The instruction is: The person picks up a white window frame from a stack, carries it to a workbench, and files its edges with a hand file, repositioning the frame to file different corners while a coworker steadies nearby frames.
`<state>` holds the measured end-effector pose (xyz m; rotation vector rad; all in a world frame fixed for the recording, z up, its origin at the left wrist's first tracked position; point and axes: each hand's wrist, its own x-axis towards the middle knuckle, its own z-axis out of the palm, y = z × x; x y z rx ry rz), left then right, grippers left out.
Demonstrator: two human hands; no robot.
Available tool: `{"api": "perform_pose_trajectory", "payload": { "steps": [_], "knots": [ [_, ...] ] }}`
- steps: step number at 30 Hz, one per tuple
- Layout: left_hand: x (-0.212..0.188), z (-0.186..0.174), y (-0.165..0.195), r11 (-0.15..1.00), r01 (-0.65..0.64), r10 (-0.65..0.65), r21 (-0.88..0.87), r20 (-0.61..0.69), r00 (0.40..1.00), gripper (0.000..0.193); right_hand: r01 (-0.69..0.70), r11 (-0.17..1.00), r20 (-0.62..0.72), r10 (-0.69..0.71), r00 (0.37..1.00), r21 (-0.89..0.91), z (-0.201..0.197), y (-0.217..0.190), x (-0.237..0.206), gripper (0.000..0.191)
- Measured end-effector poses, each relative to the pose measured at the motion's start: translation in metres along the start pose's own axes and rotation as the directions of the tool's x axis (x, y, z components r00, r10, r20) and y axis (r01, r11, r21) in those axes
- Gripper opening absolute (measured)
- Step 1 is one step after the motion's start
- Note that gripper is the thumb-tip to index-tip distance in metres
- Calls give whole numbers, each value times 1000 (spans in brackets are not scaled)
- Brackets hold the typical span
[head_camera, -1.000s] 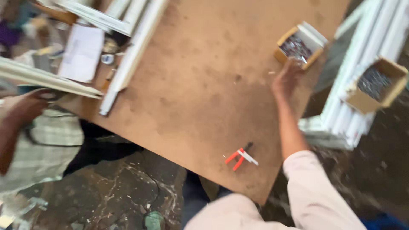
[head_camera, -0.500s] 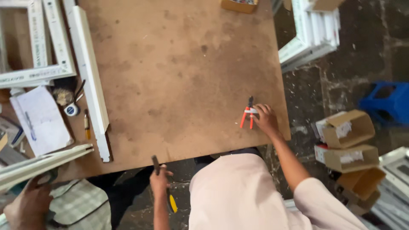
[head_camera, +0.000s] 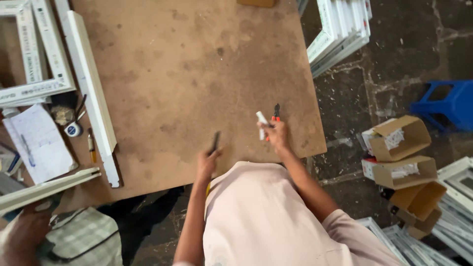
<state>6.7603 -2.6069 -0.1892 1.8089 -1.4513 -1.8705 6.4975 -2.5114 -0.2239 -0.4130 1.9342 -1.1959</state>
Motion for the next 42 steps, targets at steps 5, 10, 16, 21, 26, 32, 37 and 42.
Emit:
{"api": "perform_pose_trajectory", "payload": {
  "steps": [5, 10, 16, 21, 26, 32, 37, 42],
  "knots": [
    [12, 51, 82, 984, -127, 148, -121, 180, 972, 37, 106, 993, 282, -90, 955, -42, 34, -31, -17, 31],
    [4, 67, 109, 916, -62, 161, -395, 223, 961, 33, 194, 942, 353, -285, 891, 272, 22, -47, -24, 29],
    [-3, 69, 110, 899, -82, 181, -431, 194, 964, 30, 171, 983, 337, -182, 924, 63, 18, -60, -35, 31],
    [-7, 50, 119, 834, -119, 261, -539, 195, 946, 30, 93, 993, 357, -113, 927, 73, 18, -80, -52, 28],
    [-16, 30, 129, 747, 14, 211, -665, 257, 943, 33, 236, 967, 226, -251, 941, 95, 25, -121, -70, 27],
    [-42, 14, 156, 727, -35, 262, -686, 231, 937, 30, 223, 940, 198, -277, 940, 257, 40, -182, -95, 25],
    [-79, 21, 171, 732, -258, 395, -630, 83, 915, 24, 347, 931, 65, -356, 932, 116, 46, -216, -116, 21],
    [-99, 24, 174, 657, -206, 353, -725, 54, 934, 32, 367, 899, 16, -381, 924, 241, 57, -224, -127, 19]
  ]
}}
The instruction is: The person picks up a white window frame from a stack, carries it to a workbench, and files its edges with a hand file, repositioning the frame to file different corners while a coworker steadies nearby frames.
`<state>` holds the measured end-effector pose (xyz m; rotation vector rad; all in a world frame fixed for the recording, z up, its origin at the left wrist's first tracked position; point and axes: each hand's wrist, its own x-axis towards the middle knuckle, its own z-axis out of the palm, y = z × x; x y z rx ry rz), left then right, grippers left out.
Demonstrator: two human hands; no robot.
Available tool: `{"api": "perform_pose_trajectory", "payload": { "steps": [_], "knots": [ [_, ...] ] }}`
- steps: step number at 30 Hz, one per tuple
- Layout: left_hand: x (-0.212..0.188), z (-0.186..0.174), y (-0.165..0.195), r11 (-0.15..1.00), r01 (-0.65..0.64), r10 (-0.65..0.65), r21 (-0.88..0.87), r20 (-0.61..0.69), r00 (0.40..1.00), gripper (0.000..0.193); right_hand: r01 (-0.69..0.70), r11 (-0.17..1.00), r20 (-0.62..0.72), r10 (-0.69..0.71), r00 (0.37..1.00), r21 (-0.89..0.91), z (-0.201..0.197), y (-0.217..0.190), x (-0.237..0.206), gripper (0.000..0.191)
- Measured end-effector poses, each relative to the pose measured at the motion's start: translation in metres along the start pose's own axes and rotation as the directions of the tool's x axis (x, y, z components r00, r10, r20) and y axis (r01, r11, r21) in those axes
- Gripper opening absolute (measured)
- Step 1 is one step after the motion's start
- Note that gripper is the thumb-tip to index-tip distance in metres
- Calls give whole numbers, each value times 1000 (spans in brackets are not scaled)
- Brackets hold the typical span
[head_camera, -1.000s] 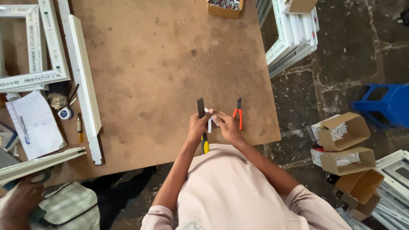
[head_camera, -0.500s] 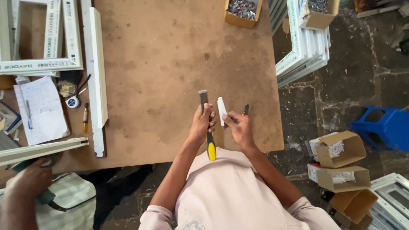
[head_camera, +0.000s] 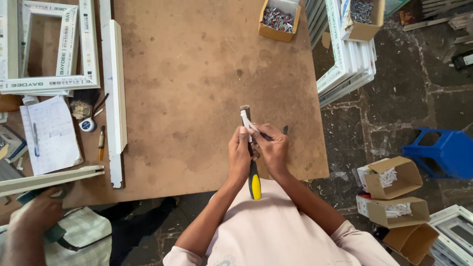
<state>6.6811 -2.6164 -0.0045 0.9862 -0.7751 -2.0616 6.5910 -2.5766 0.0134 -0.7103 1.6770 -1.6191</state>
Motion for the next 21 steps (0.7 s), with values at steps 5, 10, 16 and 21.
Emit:
{"api": "perform_pose_trajectory", "payload": {
  "steps": [5, 10, 16, 21],
  "knots": [
    [-3, 1, 3, 999, -41, 41, -16, -28, 999, 30, 9, 999, 11, -10, 1000, 39, 2, 9, -4, 19],
    [-2, 0, -2, 990, -114, 125, 83, -135, 983, 31, 43, 998, 92, -47, 995, 49, -6, 17, -9, 22],
    [0, 2, -5, 919, -171, 246, 356, -178, 953, 32, -13, 999, 98, 9, 995, 45, -9, 33, -8, 42],
    [2, 3, 0, 855, -167, 301, 491, -207, 931, 43, -15, 998, 87, 9, 996, 67, -15, 43, -1, 45]
  ]
}}
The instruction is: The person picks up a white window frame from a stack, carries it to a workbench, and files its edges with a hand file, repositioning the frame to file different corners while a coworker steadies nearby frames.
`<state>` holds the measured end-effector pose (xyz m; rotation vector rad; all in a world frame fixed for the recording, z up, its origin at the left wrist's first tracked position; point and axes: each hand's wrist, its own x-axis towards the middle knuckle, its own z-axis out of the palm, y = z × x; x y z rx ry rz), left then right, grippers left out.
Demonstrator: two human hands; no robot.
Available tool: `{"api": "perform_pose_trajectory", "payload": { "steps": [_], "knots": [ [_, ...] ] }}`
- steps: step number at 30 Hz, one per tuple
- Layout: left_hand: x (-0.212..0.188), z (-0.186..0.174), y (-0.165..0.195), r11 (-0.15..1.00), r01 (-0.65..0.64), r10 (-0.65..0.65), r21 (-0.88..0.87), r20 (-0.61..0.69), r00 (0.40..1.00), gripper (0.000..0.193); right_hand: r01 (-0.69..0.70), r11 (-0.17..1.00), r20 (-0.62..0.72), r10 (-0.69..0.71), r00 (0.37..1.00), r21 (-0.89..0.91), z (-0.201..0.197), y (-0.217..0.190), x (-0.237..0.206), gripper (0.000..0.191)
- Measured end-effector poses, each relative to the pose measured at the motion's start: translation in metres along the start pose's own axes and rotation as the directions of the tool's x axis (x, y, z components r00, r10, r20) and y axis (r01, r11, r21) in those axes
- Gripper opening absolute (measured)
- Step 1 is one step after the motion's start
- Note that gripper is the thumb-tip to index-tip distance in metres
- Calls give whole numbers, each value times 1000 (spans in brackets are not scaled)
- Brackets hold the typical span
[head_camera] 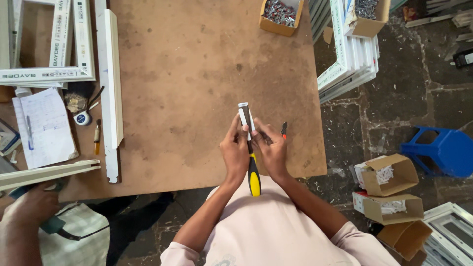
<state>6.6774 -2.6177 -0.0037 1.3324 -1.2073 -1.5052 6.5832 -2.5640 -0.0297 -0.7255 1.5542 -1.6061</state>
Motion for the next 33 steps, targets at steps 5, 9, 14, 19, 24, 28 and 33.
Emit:
{"api": "perform_pose_trajectory", "payload": {
  "steps": [5, 9, 14, 19, 24, 28, 33],
  "knots": [
    [4, 2, 0, 1000, -10, 10, 23, -10, 1000, 39, 118, 989, -84, -126, 989, -92, -1, 6, -3, 44],
    [5, 3, 0, 998, -26, 27, 57, -16, 1000, 38, 219, 973, -98, -225, 969, -74, 3, 13, -8, 37],
    [1, 5, 1, 994, -18, 21, -111, 28, 999, 40, 241, 961, -107, -256, 961, -135, 2, 21, -7, 32],
    [-1, 4, -3, 996, -85, 86, -35, 18, 996, 42, 263, 964, -123, -258, 958, 29, 3, 24, -10, 31],
    [-1, 2, -7, 996, -93, 93, -9, 6, 996, 43, 186, 982, -80, -186, 979, -5, 8, 21, -10, 27],
    [-2, 0, -7, 996, -84, 83, 13, 20, 996, 44, 145, 985, -80, -153, 985, -95, 9, 11, -13, 27],
    [-2, -2, -9, 989, -139, 138, 46, 10, 990, 48, 195, 958, -35, -206, 978, -209, 12, -2, -17, 29]
  ]
}}
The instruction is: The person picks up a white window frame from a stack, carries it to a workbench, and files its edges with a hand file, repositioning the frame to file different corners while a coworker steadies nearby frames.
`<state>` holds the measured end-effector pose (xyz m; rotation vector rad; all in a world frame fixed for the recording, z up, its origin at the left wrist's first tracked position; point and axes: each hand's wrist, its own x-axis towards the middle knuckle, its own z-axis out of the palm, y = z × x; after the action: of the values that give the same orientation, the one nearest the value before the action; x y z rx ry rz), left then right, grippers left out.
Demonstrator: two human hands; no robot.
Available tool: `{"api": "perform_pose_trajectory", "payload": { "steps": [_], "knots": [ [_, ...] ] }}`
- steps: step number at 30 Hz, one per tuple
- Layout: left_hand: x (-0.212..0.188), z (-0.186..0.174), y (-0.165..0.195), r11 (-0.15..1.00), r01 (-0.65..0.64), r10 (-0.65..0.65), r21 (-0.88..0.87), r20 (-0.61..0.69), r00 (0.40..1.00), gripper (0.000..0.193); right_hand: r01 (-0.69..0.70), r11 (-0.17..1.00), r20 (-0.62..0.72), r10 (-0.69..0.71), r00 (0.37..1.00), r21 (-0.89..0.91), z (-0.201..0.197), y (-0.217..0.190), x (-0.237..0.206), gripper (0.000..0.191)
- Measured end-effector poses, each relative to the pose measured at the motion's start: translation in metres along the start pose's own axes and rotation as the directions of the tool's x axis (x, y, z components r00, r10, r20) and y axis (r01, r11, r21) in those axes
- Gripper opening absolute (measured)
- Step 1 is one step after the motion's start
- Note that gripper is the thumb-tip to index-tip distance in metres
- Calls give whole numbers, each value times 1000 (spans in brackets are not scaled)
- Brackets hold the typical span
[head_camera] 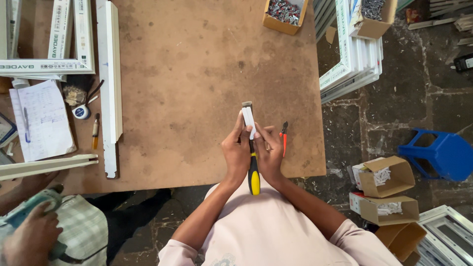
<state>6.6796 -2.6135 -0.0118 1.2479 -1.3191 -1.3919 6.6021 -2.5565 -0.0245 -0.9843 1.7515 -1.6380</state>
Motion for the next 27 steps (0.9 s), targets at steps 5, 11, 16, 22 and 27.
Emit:
{"api": "perform_pose_trajectory", "payload": {
  "steps": [5, 11, 16, 22, 27],
  "knots": [
    [1, 1, -5, 999, -26, 27, 24, -17, 1000, 52, 80, 995, 22, -79, 997, -63, -1, 0, 3, 32],
    [-2, 0, -5, 998, -55, 55, 31, -1, 998, 50, 65, 998, 27, -64, 998, -27, -1, 7, 3, 30],
    [-2, -1, 0, 995, -80, 78, 61, 26, 997, 51, 17, 1000, 35, -17, 999, -8, -1, 7, 4, 28],
    [-4, -2, -1, 986, -125, 122, 107, 35, 992, 51, 50, 997, 10, -50, 999, -50, 1, 4, 5, 29],
    [-4, -2, -2, 981, -169, 167, 99, 36, 985, 51, 88, 992, -10, -90, 996, -92, 1, 3, 4, 29]
  ]
}}
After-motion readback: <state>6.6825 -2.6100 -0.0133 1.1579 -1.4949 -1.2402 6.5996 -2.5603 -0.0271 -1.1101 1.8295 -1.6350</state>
